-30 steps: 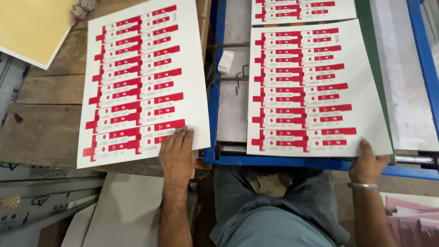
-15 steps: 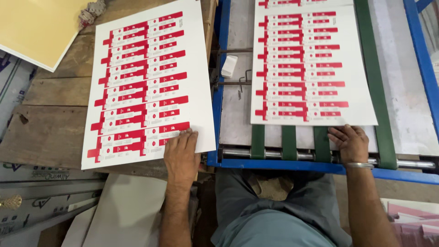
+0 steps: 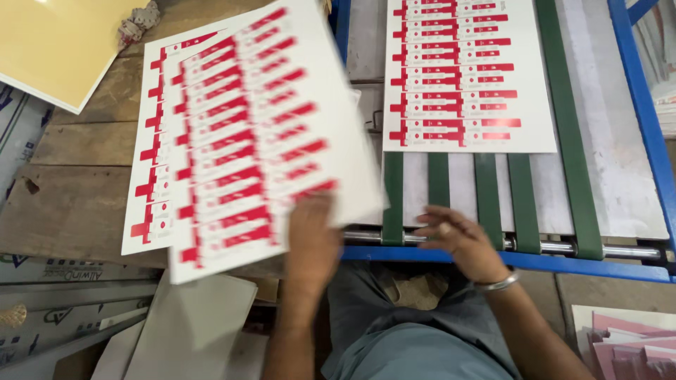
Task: The person repeatedly picks up printed sheets from a conveyor belt and stacks them on a wooden table. The sheets feature red printed patterns. The person handles the sheets by hand and places them in a growing pile.
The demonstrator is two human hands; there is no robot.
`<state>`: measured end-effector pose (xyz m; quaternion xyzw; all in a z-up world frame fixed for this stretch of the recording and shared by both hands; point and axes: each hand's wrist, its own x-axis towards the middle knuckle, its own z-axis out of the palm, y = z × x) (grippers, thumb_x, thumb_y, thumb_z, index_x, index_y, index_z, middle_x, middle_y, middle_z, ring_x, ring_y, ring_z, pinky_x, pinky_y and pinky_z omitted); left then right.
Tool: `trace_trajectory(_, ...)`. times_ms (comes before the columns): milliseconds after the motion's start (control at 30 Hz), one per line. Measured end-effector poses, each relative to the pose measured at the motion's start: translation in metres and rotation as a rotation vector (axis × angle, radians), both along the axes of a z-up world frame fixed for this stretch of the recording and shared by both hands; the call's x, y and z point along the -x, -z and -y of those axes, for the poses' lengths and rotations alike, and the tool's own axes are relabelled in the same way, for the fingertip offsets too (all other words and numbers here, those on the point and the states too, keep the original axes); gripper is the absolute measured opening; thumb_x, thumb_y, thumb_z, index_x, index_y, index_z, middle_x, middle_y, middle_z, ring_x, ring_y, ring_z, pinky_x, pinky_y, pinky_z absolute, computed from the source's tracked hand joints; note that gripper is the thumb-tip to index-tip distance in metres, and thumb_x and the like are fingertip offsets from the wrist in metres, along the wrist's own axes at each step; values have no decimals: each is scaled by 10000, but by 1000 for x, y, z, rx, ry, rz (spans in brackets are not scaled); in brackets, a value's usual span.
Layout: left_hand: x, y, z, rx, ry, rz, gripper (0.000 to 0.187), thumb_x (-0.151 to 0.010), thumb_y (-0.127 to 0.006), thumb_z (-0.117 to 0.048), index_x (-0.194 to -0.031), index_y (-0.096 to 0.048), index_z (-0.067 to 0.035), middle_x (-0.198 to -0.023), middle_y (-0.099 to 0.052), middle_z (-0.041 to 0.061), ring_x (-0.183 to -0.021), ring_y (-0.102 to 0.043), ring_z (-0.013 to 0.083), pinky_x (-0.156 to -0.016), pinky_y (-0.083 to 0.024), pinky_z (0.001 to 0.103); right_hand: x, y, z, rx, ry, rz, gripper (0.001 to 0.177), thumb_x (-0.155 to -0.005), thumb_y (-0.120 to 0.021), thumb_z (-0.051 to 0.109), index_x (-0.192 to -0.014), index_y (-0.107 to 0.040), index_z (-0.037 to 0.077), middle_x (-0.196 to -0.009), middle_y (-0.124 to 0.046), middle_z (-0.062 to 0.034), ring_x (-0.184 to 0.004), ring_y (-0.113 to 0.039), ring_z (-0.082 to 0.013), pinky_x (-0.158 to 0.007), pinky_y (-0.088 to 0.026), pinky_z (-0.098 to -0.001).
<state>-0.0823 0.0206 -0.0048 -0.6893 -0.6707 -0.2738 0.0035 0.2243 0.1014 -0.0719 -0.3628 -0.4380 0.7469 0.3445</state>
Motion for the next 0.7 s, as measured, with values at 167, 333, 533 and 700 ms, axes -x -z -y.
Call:
trace_trajectory(167, -90, -2, -2, 80, 245, -194, 603, -880, -724, -300, -1364, -582, 29, -1417, -583, 209, -1393, -468, 340, -1215, -245, 587, 39, 4, 14, -40, 46, -161, 389, -1039, -554, 110, -1396, -543, -45, -1297, -656, -179, -1182, -644, -287, -946, -580, -440)
trace_trajectory(333, -47, -20, 1, 92, 165, -150, 691, -872, -724, -482, -1333, -583, 12, -1430, -559, 240, -1393, -460, 393, -1191, -250, 590, -1, 12, -14, -187, 393, 326, 338, -992, -583, 89, -1323, -566, 24, -1207, -689, -103, -1061, -729, -228, -864, -633, -365)
trace_trajectory(533, 42, -30, 3, 14, -102, -269, 718, -840, -732, -467, -1311, -606, 61, -1401, -561, 292, -1345, -485, 422, -1119, -329, 592, -102, 51, -56, -261, 743, 29, 354, -1055, -613, -20, -1398, -536, -61, -1297, -649, -146, -1154, -678, -244, -958, -590, -376)
trace_trajectory(700, 59, -14, 2, -19, -34, -306, 507, -918, -739, -271, -1294, -632, 53, -1320, -651, 234, -1275, -598, 373, -1077, -479, 474, -154, 78, -70, -46, 1108, -16, 463, -987, -648, -46, -1385, -417, -1, -1330, -625, -151, -1130, -715, -264, -901, -673, -416)
